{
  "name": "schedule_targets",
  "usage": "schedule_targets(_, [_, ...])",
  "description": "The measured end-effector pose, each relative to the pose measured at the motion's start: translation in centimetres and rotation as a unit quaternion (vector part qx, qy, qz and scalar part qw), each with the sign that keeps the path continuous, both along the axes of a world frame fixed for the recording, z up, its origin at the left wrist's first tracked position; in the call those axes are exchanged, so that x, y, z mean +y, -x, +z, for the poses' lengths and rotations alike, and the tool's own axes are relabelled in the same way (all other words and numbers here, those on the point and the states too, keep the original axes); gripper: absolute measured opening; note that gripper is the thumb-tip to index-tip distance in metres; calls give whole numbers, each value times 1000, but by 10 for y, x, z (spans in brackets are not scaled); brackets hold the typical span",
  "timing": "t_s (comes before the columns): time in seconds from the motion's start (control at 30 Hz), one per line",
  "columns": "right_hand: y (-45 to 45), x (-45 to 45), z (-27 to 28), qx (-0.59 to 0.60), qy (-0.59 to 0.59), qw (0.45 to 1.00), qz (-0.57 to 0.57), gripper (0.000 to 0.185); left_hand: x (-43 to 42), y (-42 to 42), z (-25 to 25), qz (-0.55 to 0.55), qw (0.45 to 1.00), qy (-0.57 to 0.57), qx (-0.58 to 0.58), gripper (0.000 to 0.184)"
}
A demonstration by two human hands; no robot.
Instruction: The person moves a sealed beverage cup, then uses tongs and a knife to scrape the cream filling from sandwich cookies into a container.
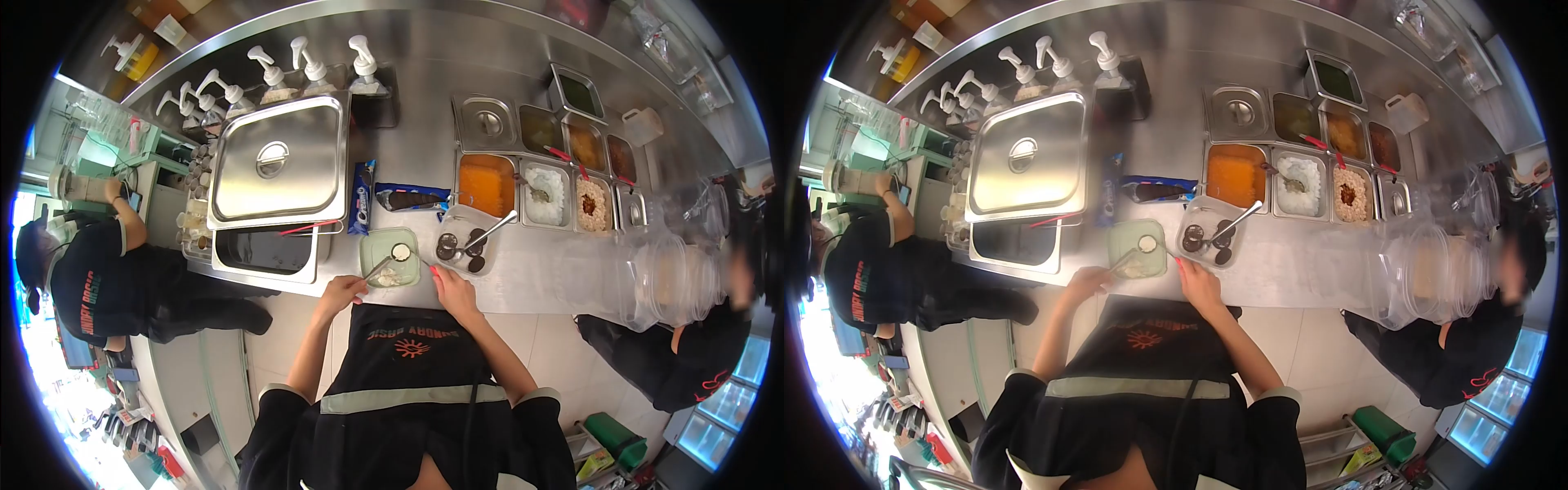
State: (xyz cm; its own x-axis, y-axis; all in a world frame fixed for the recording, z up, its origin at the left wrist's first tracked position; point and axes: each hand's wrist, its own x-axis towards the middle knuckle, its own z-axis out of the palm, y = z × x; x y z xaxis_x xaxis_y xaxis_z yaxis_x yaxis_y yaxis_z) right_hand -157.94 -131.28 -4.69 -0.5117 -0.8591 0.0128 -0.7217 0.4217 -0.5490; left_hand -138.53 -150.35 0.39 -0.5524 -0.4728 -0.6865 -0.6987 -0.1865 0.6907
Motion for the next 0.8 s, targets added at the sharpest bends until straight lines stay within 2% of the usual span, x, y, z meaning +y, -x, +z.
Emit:
schedule_targets(0.13, [-1,-1,3,-2,-2,1000,-2,27,-5,2,-23,2,1000,-9,27,25])
schedule_targets(0.33, [-3,-3,2,-23,-2,999,-26,24,-3,8,-32,-13,997,-26,65,23])
schedule_targets(0.57, [-6,-2,0,-27,-1,999,-36,23,-1,2,-29,8,994,-61,94,23])
schedule_targets(0.8, [-6,-4,-1,-29,-16,999,-34,22,-3,3,-34,16,994,-45,94,24])
